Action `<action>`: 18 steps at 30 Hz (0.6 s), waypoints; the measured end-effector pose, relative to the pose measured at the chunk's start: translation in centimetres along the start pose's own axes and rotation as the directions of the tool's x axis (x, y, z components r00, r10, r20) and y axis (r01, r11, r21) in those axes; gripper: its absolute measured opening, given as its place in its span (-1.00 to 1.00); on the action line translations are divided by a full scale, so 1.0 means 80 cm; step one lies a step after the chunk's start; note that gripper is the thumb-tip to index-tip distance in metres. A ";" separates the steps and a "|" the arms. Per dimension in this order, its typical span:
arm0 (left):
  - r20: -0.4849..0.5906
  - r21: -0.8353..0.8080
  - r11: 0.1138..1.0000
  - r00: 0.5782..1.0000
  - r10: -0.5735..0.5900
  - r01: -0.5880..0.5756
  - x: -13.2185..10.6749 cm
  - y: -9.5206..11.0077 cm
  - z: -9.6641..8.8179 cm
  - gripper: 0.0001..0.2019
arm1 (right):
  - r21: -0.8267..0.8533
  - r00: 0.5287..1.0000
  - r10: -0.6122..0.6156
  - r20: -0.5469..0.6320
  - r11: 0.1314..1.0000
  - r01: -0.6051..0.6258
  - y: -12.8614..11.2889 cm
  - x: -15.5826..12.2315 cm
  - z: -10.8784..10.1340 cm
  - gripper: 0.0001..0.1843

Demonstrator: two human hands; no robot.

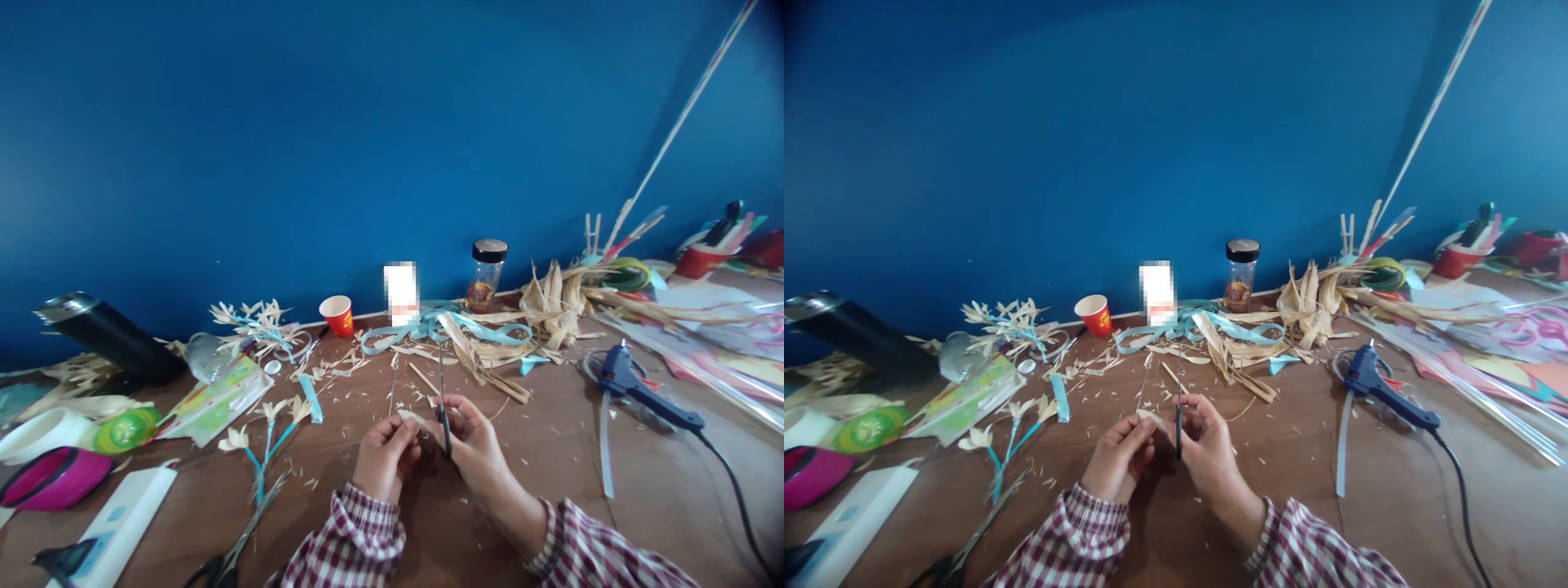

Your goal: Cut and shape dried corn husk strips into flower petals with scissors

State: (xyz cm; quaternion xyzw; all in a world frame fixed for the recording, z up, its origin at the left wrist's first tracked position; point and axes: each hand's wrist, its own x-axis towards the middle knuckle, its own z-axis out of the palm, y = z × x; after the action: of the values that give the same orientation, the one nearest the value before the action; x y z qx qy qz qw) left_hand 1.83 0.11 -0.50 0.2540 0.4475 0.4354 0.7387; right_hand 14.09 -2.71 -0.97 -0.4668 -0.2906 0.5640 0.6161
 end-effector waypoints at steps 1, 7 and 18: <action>0.013 -0.011 1.000 1.000 -0.007 0.007 0.000 -0.001 0.000 -0.69 | -0.005 1.000 0.001 0.008 1.000 -0.001 0.001 -0.001 0.000 -0.47; 0.064 -0.117 0.991 0.996 -0.063 0.070 -0.002 -0.002 0.003 -0.71 | -0.012 1.000 -0.015 0.010 1.000 0.015 0.006 0.001 -0.003 -0.50; -0.015 -0.137 0.990 0.999 -0.042 0.040 0.002 0.003 0.000 -0.75 | -0.037 0.995 0.036 0.093 0.999 -0.033 -0.001 0.000 0.002 -0.45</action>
State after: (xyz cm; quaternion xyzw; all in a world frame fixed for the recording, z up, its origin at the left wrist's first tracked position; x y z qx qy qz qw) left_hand 1.73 0.36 -0.39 0.1893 0.4284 0.4521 0.7591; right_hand 13.99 -2.69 -0.82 -0.4556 -0.3211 0.5906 0.5835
